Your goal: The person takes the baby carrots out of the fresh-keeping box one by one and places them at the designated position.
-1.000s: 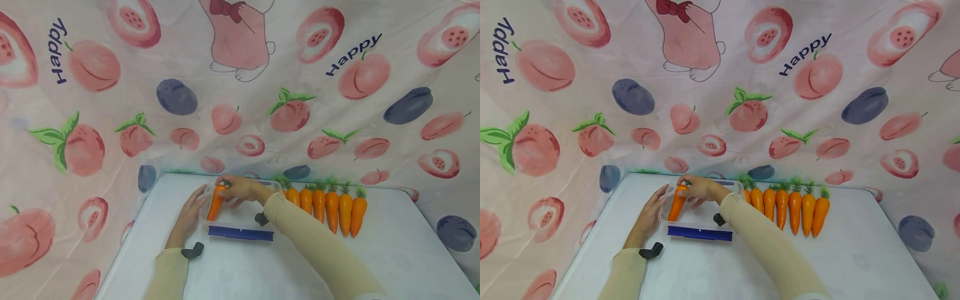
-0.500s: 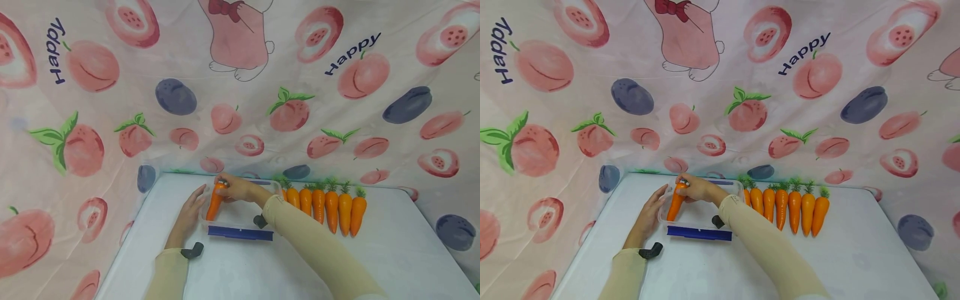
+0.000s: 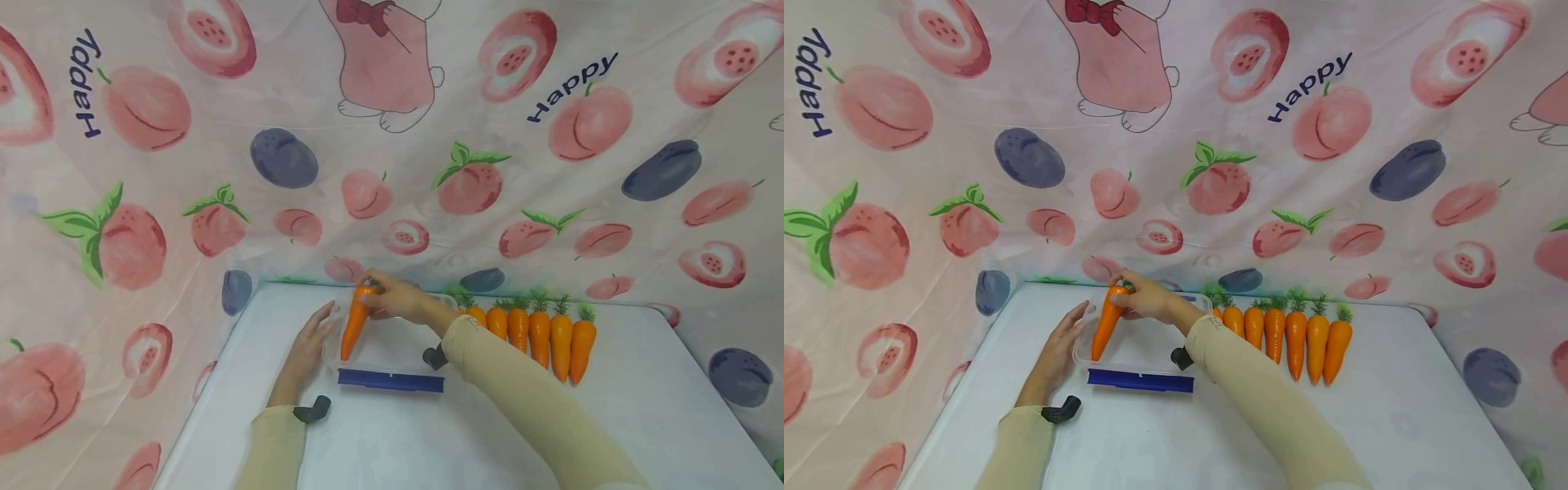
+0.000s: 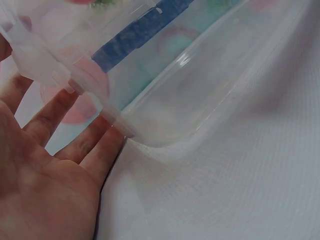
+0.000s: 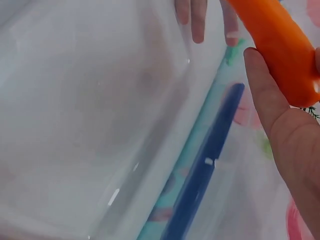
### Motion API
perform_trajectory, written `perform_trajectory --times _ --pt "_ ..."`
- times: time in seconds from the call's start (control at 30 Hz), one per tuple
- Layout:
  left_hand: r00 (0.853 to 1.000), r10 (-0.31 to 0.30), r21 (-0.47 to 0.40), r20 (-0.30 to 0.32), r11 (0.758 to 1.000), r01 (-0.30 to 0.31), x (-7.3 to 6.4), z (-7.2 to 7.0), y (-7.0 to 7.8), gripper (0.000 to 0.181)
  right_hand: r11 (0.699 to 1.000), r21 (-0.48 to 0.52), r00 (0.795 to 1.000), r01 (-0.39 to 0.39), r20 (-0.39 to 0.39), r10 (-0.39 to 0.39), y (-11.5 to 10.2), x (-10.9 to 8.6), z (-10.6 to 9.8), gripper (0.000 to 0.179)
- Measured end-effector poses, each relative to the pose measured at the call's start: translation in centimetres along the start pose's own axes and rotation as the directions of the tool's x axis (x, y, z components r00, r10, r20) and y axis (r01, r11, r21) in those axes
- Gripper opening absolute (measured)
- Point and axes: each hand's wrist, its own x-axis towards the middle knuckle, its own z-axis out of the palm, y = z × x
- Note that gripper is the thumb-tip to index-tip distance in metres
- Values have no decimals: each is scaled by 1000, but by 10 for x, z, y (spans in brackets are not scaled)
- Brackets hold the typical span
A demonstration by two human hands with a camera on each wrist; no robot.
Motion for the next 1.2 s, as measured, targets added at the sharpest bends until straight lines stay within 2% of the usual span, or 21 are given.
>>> perform_trajectory --times 0.3,0.53,0.67,0.8,1.2 --pt "1000 12 -69 17 998 -11 1 1 0 53 996 90 1000 4 -28 -2 -7 -18 -20 30" --pt "1000 12 -65 8 998 -11 0 3 3 53 997 83 999 4 -38 -1 -8 -33 -36 32" --pt "1000 21 -106 15 994 -19 1 3 2 52 996 83 999 9 -37 -6 -7 -41 -44 38" --pt "999 37 -158 28 987 -32 1 3 0 52 996 87 999 1 -52 4 -5 -48 -53 38" --pt "998 57 -167 35 985 -50 0 2 1 54 994 109 998 10 -66 -3 11 -77 -85 33"
